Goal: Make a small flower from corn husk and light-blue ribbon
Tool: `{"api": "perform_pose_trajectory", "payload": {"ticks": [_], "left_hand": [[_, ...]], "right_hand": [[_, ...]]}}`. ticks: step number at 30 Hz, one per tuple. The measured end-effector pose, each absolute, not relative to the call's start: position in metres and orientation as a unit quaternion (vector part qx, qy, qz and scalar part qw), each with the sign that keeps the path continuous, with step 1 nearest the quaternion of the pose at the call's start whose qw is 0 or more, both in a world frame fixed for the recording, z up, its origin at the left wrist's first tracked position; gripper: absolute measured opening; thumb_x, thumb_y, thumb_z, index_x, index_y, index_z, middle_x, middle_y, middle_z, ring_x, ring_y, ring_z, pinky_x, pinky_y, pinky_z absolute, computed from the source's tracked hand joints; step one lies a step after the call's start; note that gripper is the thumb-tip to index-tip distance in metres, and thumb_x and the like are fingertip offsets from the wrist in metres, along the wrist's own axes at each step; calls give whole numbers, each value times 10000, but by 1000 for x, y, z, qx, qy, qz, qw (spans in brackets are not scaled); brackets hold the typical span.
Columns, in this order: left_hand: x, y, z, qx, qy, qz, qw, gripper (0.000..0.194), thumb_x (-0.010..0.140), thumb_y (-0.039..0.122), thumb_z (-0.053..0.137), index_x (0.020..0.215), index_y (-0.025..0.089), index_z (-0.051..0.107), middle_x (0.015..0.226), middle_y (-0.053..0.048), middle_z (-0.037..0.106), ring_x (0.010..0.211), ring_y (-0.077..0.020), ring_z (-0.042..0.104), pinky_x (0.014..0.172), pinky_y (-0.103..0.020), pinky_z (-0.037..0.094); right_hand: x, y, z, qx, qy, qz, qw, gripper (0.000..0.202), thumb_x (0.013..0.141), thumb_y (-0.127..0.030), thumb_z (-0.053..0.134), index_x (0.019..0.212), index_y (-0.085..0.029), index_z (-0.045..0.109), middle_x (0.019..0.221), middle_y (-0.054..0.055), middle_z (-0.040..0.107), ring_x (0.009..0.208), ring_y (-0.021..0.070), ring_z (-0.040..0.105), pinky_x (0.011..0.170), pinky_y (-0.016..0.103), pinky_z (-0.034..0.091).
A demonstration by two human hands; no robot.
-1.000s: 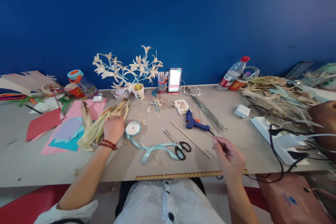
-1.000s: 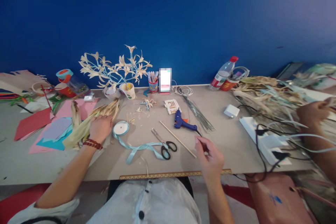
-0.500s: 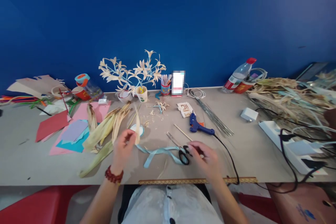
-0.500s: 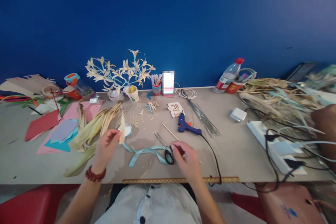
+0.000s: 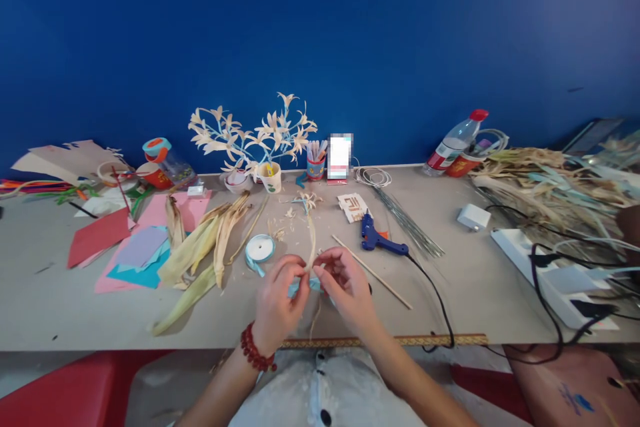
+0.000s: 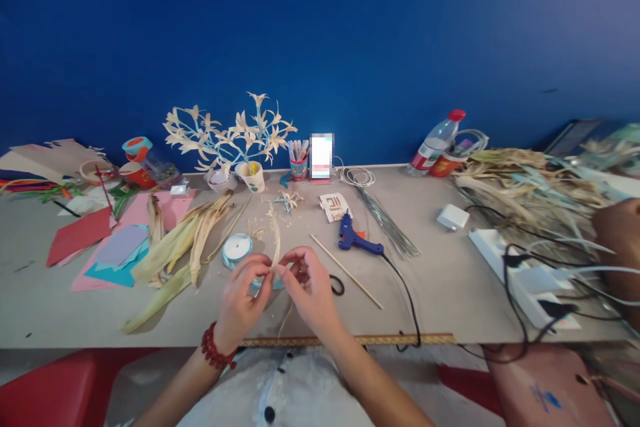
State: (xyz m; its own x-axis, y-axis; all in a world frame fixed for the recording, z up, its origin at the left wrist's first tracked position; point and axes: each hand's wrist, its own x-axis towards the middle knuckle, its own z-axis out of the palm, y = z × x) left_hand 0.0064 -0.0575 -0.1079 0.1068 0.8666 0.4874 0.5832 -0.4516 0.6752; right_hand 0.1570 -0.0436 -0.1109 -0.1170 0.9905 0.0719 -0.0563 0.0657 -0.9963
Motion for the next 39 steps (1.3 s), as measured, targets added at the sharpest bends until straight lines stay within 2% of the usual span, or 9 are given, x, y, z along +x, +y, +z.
{"api": "perform_pose_trajectory", "payload": {"ticks": [4,7,9,12,14,16,22,29,39], "left_hand": [[13,-58,-112,737,493,447,115,101,854,143,518,899,215,573,1042,-92,629,1005,-214,605,888,-371,499],[14,-60,-110,742,470,457,142,163,862,149,516,987,222,591,1098,-98,634,1040,-226,601,905,-395,498],[13,-60,-109,728,469,471,167,180,877,151,505,1017,225,591,1106,-97,634,1044,-224,597,907,-396,494],[10,-57,-108,677,502,492,218,139,876,195,542,1009,211,581,1008,-75,646,887,-187,615,804,-335,513],[9,-54,-107,652,520,475,281,85,866,247,574,934,197,588,857,-37,642,735,-153,595,688,-280,504],[8,-51,-107,639,524,452,336,96,871,277,569,839,189,593,740,-7,617,666,-136,570,633,-251,479],[10,-51,-109,596,526,479,372,135,873,293,563,802,184,598,712,0,609,684,-135,567,653,-244,463],[7,-47,-110,563,482,451,497,143,874,304,552,818,174,572,714,3,578,642,-118,528,587,-219,432],[1,-41,-96,658,503,380,412,103,862,201,526,763,173,539,702,24,557,668,-105,518,639,-200,413]], "right_hand": [[155,-48,-109,-417,-531,546,496,175,856,-365,628,935,-213,594,794,14,616,674,144,580,594,242,490],[155,-45,-110,-404,-507,573,501,190,850,-391,627,825,-203,634,784,22,630,703,159,595,662,273,514],[155,-42,-113,-404,-466,609,499,244,856,-429,604,792,-197,642,734,20,619,660,159,588,627,275,516],[155,-39,-118,-423,-428,629,493,295,848,-471,595,771,-191,646,709,21,592,599,147,556,535,252,487],[156,-39,-119,-430,-433,620,492,301,839,-476,605,744,-193,636,682,9,558,571,136,527,503,240,466],[156,-39,-119,-424,-448,618,488,289,841,-468,607,748,-196,626,637,-12,520,548,127,501,501,236,458],[160,-40,-120,-425,-475,614,465,256,813,-421,655,743,-189,572,632,-30,520,506,96,448,485,220,395],[162,-41,-116,-454,-517,587,427,226,807,-360,621,690,-182,544,571,-35,493,489,95,423,463,212,326],[169,-38,-112,-468,-579,547,383,200,827,-308,570,673,-185,535,559,-37,472,505,101,434,460,207,316]]}}
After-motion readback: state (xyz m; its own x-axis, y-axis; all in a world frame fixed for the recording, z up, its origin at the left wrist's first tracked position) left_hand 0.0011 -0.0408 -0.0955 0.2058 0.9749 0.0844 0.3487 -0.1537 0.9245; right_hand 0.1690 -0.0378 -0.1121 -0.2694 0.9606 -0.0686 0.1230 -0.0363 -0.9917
